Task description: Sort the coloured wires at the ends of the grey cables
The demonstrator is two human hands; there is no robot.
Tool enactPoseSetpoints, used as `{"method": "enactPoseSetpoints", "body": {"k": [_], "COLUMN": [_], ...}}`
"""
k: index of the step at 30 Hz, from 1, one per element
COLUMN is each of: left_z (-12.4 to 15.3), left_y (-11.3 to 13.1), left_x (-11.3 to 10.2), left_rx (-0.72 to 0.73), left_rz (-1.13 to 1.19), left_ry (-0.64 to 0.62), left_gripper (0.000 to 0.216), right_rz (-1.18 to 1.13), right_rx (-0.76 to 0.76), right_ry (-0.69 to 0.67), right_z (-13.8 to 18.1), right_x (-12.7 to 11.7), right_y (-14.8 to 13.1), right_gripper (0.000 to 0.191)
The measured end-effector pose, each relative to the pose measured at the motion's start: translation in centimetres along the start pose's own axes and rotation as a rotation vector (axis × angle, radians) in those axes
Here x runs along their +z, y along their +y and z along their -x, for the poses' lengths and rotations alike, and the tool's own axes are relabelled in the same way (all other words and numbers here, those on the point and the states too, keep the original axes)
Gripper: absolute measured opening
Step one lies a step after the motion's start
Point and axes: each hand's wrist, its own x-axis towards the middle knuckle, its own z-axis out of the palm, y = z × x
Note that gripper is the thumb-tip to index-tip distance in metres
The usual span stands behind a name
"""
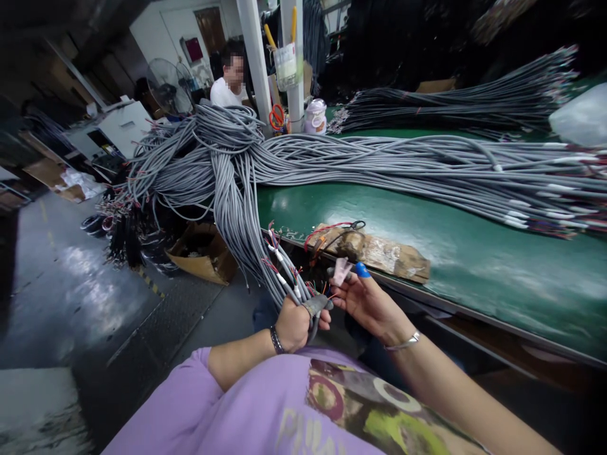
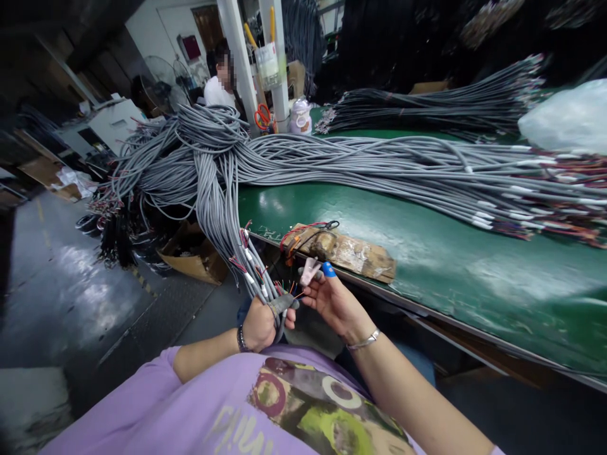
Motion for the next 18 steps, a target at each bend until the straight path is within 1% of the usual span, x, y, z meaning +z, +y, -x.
{"method": "enactPoseSetpoints", "body": {"k": [2, 4, 9, 11, 14, 15, 16, 18], "left_z": [0.1, 0.0, -0.1, -0.1, -0.2, -0.2, -0.3, -0.3], "left_y": [0.1, 0.2, 0.7, 0.9, 1.2, 1.3, 1.3, 1.4], "left_x": [0.0, 0.2, 0.9, 1.1, 1.4, 1.5, 1.5, 1.7], "left_rx": [0.004, 0.003, 0.008, 0.002, -0.01, -0.015, -0.02, -0.029], "left_rz": [-0.004, -0.013, 0.003, 0.001, -0.013, -0.017, -0.019, -0.016], "left_ry": [-0.004, -0.008, -0.025, -0.032, -0.025, -0.018, -0.01, -0.001], "left_gripper": [0.038, 0.038, 0.039, 0.04, 0.043, 0.043, 0.044, 0.045], "right_rz": [0.031, 0.065, 0.162, 0.222, 0.33, 0.346, 0.343, 0.296], "right_rx": [0.016, 0.0, -0.072, -0.16, -0.349, -0.375, -0.366, -0.289], "right_ry": [0.001, 0.007, 0.043, 0.091, 0.2, 0.209, 0.194, 0.104], "right_z": [0.0, 0.0, -0.3, -0.4, -0.5, -0.5, -0.6, -0.7], "right_x": [0.1, 0.3, 0.6, 0.5, 0.4, 0.4, 0.5, 0.7], "right_y": [-0.3, -0.6, -0.7, -0.3, 0.3, 0.4, 0.5, 0.4], "right_gripper": [0.043, 0.042, 0.028, 0.032, 0.039, 0.04, 0.041, 0.043]}}
